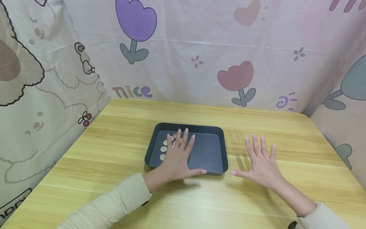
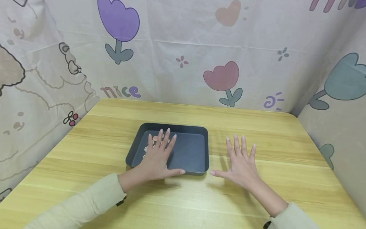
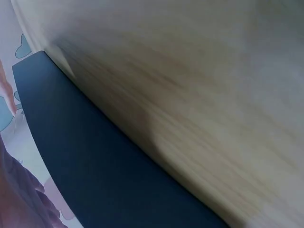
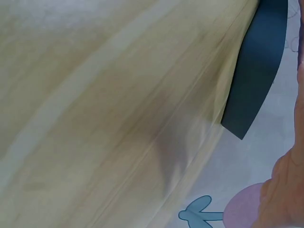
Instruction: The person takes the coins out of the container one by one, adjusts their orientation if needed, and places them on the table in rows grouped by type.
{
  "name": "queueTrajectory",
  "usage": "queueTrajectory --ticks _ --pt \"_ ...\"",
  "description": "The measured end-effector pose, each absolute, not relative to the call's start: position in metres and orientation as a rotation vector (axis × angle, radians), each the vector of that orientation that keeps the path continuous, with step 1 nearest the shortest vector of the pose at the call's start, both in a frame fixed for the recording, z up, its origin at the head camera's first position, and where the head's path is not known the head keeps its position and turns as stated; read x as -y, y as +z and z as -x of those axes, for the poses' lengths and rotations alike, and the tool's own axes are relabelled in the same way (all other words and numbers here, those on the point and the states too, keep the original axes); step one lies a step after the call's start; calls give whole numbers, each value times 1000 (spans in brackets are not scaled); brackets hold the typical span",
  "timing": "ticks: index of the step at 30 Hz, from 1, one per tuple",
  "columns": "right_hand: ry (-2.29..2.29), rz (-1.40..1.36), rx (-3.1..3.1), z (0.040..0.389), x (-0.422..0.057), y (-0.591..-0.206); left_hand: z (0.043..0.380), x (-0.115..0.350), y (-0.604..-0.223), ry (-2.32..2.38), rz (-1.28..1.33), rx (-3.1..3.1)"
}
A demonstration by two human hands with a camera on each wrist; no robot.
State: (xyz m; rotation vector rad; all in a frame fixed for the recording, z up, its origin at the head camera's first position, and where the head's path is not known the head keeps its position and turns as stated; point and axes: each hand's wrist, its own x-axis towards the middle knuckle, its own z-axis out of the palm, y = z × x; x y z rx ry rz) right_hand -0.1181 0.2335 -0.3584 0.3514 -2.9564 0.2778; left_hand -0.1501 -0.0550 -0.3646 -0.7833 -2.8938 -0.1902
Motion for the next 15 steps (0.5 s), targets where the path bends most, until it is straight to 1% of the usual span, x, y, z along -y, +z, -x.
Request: queueTrajectory --ticks 7,15 --pt "320 -367 2938 119 -233 -356 150 71 -356 -240 802 2899" --pt "600 -435 2897 127 -225 -351 151 121 -349 -293 840 2805"
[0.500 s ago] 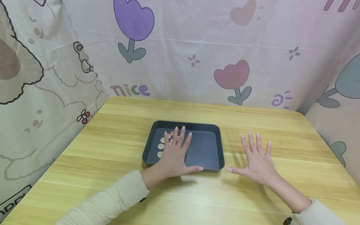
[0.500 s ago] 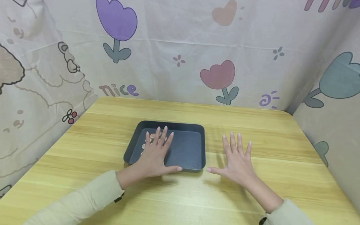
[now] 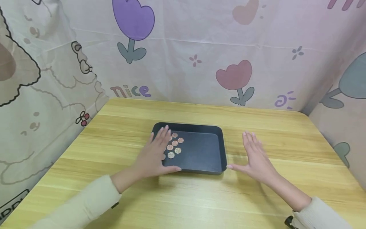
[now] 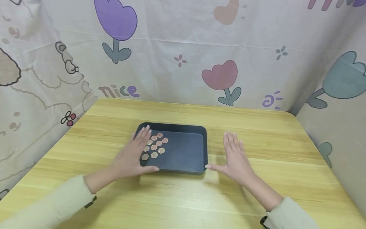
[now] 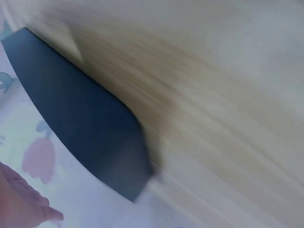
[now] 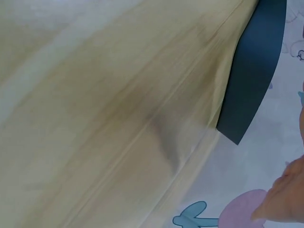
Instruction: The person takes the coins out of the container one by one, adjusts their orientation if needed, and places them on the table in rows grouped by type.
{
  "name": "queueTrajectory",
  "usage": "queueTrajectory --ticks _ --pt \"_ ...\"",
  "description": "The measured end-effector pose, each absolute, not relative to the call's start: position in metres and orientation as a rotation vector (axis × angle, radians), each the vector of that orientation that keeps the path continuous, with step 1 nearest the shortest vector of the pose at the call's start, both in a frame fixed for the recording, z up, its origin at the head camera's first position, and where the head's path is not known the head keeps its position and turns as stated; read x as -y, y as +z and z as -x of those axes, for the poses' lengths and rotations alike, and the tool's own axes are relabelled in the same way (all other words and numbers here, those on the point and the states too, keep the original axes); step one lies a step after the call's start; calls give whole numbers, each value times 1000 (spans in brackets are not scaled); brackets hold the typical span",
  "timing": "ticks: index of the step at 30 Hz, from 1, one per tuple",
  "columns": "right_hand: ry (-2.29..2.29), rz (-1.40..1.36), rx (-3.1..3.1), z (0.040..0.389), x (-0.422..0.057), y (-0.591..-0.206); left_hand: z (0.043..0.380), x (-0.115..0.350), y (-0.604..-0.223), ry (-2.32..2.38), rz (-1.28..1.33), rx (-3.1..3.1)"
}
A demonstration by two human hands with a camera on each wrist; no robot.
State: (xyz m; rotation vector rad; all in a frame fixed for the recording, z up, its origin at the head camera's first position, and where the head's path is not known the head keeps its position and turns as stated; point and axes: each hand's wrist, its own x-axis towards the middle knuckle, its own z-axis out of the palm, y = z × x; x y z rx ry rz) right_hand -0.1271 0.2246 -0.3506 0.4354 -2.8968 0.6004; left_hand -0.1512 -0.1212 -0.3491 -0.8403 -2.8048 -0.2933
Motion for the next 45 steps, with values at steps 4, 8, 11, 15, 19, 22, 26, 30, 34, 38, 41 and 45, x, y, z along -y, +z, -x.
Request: queueTrajectory --ticks 4,8,11,15,19,22,26,30,34,38,41,45 --pt "748 -457 2786 134 -216 -350 153 146 -352 -356 812 2789" --pt "787 -530 2556 143 -207 -355 152 165 -358 -406 739 2840" --pt "814 -580 2427 150 -197 -358 151 175 -363 -446 679 2891" --pt "939 -595 2438 155 -181 -357 149 183 -368 -458 639 2949" --pt "1081 -603 2512 161 -162 -359 147 187 -370 -433 635 2989" --pt "1222 -610 2540 166 -148 -361 147 187 -371 -421 646 2999" --pt "1390 -593 2582 172 -131 -364 147 188 -373 -417 657 2991" --pt "1422 -583 2634 178 -115 -367 147 189 -374 -397 661 2980" --pt "1418 -572 2664 184 -102 -368 148 189 -375 -387 670 2969" --pt "1409 -525 2712 189 -91 -369 149 188 -375 -395 673 2966" --pt "1421 -479 2746 193 -84 -371 149 188 -375 -396 666 2975" --pt "1508 -390 2780 198 -75 -377 149 188 -375 -400 657 2988"
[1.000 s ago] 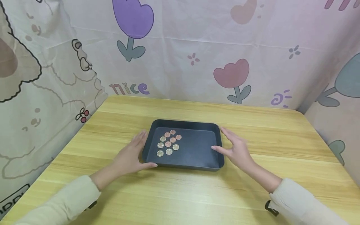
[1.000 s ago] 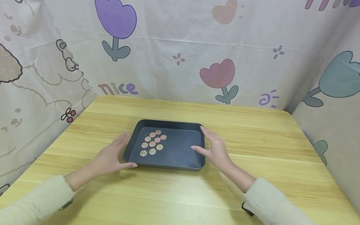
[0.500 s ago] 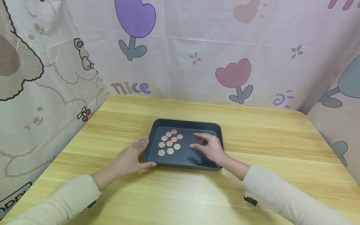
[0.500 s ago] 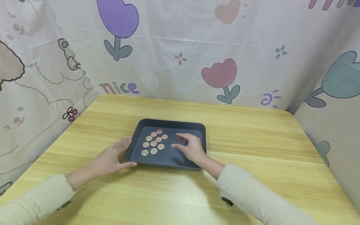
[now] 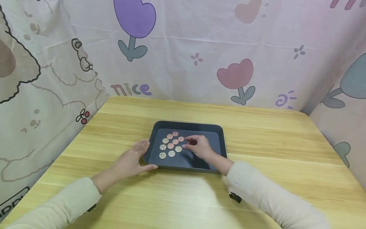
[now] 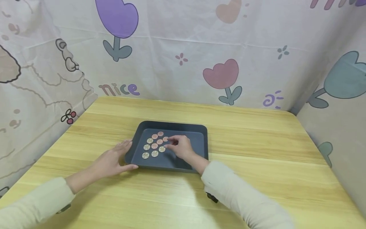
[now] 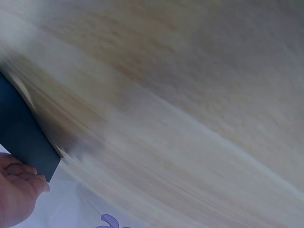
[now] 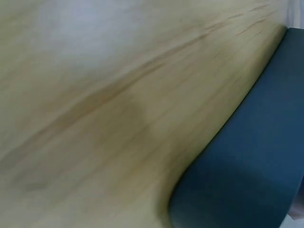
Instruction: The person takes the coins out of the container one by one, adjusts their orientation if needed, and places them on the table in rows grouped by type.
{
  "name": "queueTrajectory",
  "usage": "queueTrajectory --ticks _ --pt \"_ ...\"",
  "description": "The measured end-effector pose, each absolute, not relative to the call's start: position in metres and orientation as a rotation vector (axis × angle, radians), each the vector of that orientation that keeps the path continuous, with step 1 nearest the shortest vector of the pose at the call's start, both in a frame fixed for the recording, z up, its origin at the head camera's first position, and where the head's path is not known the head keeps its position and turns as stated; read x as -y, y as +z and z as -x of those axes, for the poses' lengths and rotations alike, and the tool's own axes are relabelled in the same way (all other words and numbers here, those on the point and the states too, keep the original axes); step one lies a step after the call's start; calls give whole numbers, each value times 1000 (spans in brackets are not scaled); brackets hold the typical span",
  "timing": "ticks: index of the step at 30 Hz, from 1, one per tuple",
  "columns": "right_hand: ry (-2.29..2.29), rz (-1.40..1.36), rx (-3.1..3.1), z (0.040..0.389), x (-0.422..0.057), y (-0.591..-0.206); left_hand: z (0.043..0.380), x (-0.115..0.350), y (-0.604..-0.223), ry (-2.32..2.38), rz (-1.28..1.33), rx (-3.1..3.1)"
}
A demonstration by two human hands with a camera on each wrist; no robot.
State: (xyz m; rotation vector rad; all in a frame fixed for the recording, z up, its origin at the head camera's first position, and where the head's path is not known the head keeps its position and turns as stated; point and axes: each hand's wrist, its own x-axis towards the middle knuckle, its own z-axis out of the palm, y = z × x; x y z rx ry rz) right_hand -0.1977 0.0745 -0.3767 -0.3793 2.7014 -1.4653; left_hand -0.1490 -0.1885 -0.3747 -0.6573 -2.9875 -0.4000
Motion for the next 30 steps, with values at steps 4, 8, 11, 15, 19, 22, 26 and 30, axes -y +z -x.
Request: queueTrajectory --ticks 4,8,11,15,19,22,26,30 --pt "-1513 356 -2621 202 -68 -384 149 190 -375 -406 653 2989" --pt "-1496 422 -2606 204 -64 -390 148 191 -375 -411 653 2986" --pt "-1441 405 -2623 205 -59 -391 148 192 -376 -413 658 2979" --pt "-1353 345 -2675 205 -52 -389 148 192 -375 -411 659 2974" --pt "-1284 359 -2734 205 -50 -389 149 192 -375 -415 659 2978" --pt "-1250 382 -2769 204 -49 -388 149 191 -375 -424 658 2982" --pt "-1180 399 -2808 203 -47 -388 149 190 -375 -430 655 2986" --pt "-1083 404 -2835 201 -46 -386 149 190 -376 -431 655 2990"
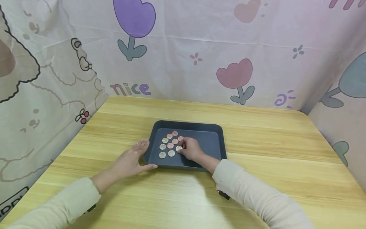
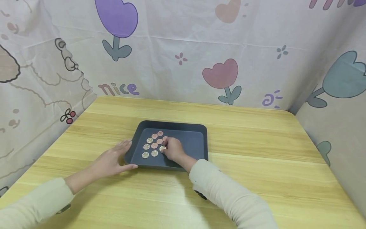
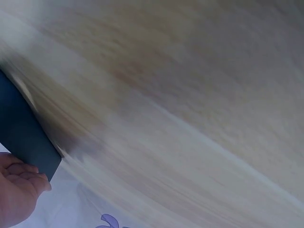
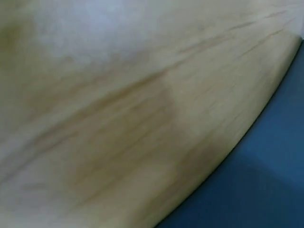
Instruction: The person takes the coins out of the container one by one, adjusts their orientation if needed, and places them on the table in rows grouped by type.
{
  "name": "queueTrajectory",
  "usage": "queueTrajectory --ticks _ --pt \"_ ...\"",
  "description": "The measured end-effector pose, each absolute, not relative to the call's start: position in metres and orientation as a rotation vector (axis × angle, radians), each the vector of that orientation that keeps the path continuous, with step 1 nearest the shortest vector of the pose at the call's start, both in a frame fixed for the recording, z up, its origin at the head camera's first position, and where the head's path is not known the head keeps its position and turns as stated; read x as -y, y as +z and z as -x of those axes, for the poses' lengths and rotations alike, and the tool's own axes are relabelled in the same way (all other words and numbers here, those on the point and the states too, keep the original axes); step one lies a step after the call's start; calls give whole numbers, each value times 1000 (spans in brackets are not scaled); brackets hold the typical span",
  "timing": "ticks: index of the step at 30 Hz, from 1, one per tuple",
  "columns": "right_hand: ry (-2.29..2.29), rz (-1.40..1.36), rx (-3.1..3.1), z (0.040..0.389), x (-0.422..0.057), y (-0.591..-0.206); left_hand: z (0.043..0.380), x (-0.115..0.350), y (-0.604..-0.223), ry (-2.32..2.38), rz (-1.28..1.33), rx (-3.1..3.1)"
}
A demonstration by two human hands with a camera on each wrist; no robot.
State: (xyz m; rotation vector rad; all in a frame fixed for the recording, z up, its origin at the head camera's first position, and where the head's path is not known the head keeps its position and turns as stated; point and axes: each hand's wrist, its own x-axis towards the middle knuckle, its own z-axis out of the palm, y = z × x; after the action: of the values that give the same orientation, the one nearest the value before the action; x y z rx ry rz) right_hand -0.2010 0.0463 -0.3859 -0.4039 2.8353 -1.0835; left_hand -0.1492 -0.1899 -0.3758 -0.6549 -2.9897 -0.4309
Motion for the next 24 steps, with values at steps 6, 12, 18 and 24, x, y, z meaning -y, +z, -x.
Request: queueTrajectory --ticks 6,12,18,24 --pt "-1027 391 -2862 200 -50 -380 149 189 -375 -436 652 3000" --pt "-1074 367 -2860 199 -64 -376 149 190 -375 -425 640 3001" --pt "-1199 299 -2786 198 -81 -368 149 190 -376 -436 633 3006" --pt "-1328 241 -2739 195 -106 -351 149 189 -375 -437 642 3008"
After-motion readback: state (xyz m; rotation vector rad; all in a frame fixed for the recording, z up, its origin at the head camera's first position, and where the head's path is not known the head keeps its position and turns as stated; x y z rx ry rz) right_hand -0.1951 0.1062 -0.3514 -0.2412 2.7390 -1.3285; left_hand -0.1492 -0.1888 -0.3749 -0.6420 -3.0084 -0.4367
